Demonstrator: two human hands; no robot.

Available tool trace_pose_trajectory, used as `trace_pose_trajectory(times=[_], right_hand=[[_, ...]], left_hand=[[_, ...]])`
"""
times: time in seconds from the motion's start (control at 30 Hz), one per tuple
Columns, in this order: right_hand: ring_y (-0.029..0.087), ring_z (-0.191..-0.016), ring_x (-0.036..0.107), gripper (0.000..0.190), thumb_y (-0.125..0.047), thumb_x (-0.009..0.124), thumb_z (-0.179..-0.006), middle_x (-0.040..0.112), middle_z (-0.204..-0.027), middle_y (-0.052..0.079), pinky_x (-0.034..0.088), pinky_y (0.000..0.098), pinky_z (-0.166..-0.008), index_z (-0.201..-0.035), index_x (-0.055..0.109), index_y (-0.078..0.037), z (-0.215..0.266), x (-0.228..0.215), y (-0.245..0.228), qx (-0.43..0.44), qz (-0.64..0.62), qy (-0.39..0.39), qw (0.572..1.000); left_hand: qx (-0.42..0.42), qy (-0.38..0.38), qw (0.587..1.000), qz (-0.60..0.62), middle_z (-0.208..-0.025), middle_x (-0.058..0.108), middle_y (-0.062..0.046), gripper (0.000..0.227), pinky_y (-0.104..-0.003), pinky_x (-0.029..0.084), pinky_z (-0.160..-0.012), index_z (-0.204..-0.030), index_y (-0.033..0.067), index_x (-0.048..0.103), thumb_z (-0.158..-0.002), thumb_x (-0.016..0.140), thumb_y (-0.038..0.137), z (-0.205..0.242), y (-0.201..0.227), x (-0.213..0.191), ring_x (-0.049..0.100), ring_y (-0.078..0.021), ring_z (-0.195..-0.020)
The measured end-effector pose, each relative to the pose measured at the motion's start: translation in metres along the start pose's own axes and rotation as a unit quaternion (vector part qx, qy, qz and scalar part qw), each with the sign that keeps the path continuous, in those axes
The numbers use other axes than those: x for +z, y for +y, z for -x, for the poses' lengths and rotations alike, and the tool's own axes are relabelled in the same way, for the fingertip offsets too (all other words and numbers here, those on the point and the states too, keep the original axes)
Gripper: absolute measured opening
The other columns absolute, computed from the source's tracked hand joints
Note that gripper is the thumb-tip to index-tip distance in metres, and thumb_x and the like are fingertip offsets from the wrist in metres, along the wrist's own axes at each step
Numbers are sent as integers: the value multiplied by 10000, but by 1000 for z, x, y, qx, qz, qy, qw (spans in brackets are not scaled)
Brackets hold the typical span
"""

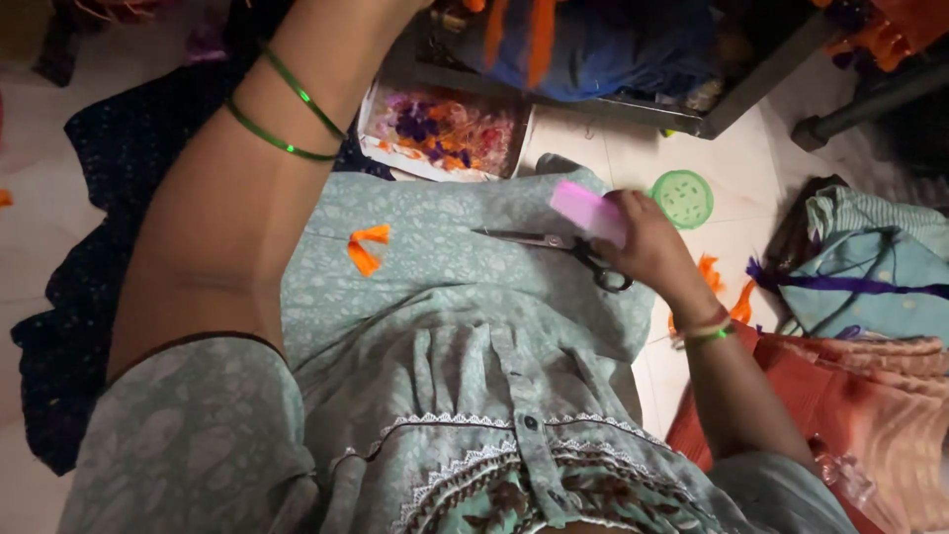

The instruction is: Trimming and attaching decorative tassels to the edge of a garment.

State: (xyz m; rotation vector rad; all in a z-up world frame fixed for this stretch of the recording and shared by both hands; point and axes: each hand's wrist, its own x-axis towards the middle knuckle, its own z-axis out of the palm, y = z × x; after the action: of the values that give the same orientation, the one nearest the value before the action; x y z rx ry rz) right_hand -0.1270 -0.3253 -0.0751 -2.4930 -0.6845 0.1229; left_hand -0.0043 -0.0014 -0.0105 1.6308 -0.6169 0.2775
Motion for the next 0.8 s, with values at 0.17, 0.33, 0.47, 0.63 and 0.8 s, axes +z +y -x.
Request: trace_pose_trajectory(times=[0.17,0.33,0.47,0.63,0.8], right_hand=[[398,-955,705,474,-176,797,-757,721,-1031,195,562,472,-826,-1185,624,-68,-1,15,23,100,58,-85,990],[292,-760,769,518,-283,810,-730,768,-848,128,591,423,-712,-1186,608,-143,12,-2,-28,204,-19,-292,934],[224,-851,708,554,-314,848,-733,738,-932,116,554,372,-724,-1159,629,-34,35,24,44,-53,-141,-111,982],[149,-733,565,274,-181,597,-1121,622,-805,87,435,263,-696,-1080,667,81,38,56,81,57,-583,167,793],[113,-893,656,199,-96,677,-953,688,-989,47,522,243,-802,-1124,720,-3,-13,12,-39,89,-451,223,860]], left_hand=[[1,-17,1000,-11,-948,771,-37,154,-299,583,-807,-1027,47,763,-959,766,186,-7,2,1,716,-121,-882],[-7,-57,998,-15,-931,768,-36,148,-298,582,-796,-1007,47,765,-951,775,184,-14,3,18,713,-119,-867],[12,-91,996,-14,-918,765,-36,144,-298,580,-787,-991,47,766,-945,783,183,-5,-19,36,710,-117,-856],[-80,-182,978,64,-935,785,-29,132,-318,575,-791,-980,63,778,-916,764,178,35,-41,103,713,-126,-841],[-48,-187,981,-16,-918,770,-73,159,-333,568,-790,-980,84,795,-854,796,182,71,-34,110,734,-177,-855]])
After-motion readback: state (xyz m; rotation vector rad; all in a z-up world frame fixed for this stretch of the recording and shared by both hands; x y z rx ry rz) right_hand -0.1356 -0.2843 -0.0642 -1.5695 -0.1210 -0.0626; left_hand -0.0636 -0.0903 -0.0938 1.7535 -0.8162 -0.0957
